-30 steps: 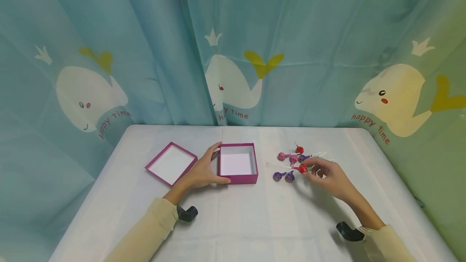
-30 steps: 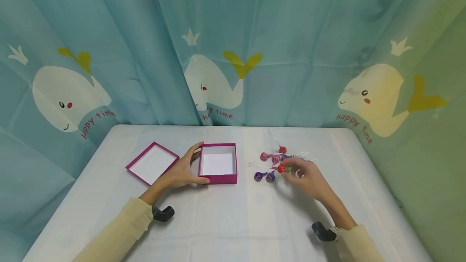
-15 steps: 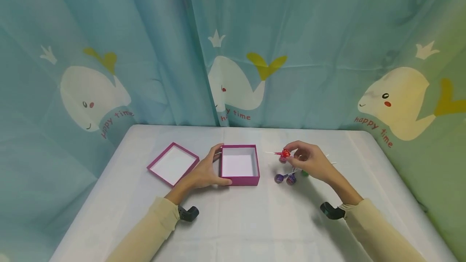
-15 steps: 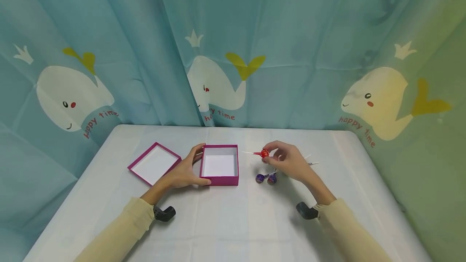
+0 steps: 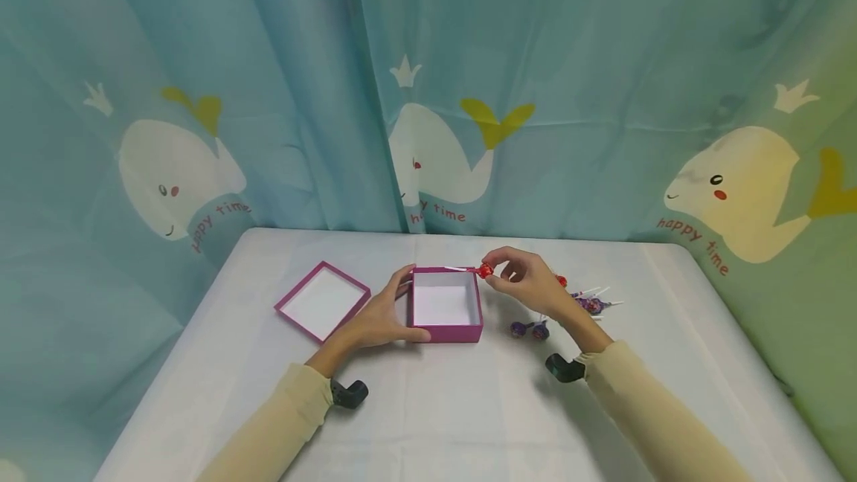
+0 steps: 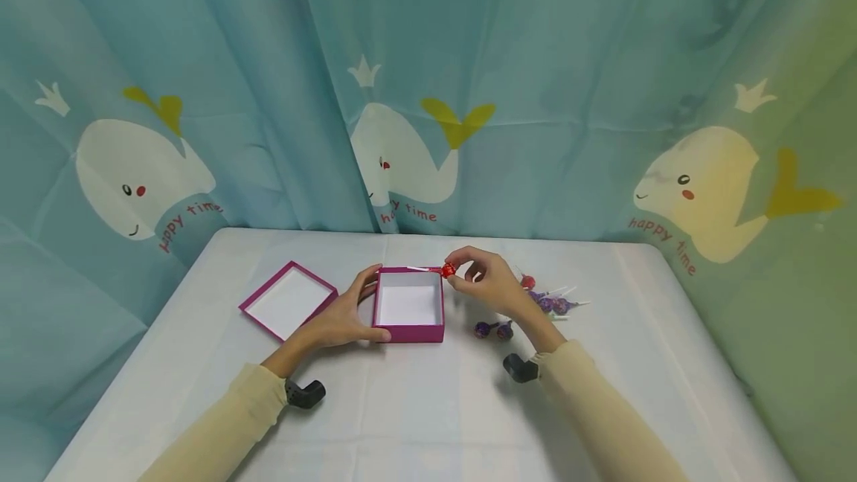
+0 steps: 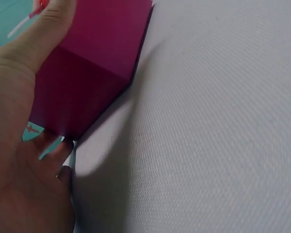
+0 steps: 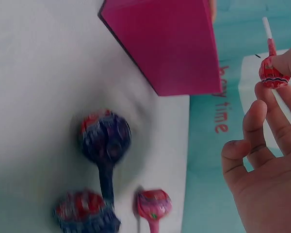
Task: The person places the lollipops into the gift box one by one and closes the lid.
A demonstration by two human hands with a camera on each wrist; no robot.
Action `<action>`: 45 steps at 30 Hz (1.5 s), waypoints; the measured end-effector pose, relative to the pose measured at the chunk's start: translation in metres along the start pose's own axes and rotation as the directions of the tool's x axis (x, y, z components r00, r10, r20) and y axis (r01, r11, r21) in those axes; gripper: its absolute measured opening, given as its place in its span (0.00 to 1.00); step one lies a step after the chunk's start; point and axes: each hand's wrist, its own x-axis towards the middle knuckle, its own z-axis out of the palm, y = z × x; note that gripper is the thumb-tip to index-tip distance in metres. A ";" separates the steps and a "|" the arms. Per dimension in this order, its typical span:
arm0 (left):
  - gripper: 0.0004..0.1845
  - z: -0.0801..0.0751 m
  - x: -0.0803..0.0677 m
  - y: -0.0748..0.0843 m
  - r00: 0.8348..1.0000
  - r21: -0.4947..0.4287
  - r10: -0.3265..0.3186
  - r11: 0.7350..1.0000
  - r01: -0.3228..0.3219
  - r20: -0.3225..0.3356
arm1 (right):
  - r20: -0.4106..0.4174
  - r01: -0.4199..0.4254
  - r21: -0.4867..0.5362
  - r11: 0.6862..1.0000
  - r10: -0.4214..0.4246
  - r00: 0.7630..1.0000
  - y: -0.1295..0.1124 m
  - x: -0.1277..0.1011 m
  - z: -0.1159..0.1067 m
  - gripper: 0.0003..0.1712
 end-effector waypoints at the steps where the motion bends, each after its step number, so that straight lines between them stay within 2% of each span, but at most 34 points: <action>1: 0.68 0.000 0.000 0.000 1.000 0.003 -0.003 1.000 0.003 0.002 | 0.001 0.008 0.004 1.000 -0.008 1.000 0.001 0.002 0.003 0.16; 8: 0.67 0.001 0.000 0.004 1.000 0.008 -0.021 1.000 0.021 -0.001 | 0.008 0.041 0.015 0.999 -0.041 0.999 0.003 0.011 0.019 0.14; 13: 0.67 0.000 0.002 0.005 1.000 0.011 -0.013 1.000 0.013 0.000 | -0.004 0.050 -0.058 0.997 -0.050 0.999 0.000 0.015 0.028 0.14; 22: 0.68 -0.002 0.004 0.005 1.000 0.011 0.000 1.000 0.000 0.000 | 0.002 0.167 -0.187 0.968 -0.169 0.986 -0.006 0.022 0.036 0.14; 29: 0.68 -0.001 0.003 0.003 1.000 0.014 -0.004 1.000 0.004 -0.006 | 0.017 0.104 -0.179 0.978 -0.102 0.995 -0.005 0.028 0.042 0.12; 39: 0.67 0.001 0.004 -0.002 1.000 0.004 -0.001 1.000 0.001 -0.003 | 0.031 0.087 -0.172 0.981 -0.082 0.996 0.004 0.030 0.047 0.13; 45: 0.67 0.001 0.003 -0.003 1.000 -0.007 0.001 1.000 -0.001 0.001 | 0.051 0.052 -0.170 0.984 -0.044 0.998 0.005 0.028 0.047 0.22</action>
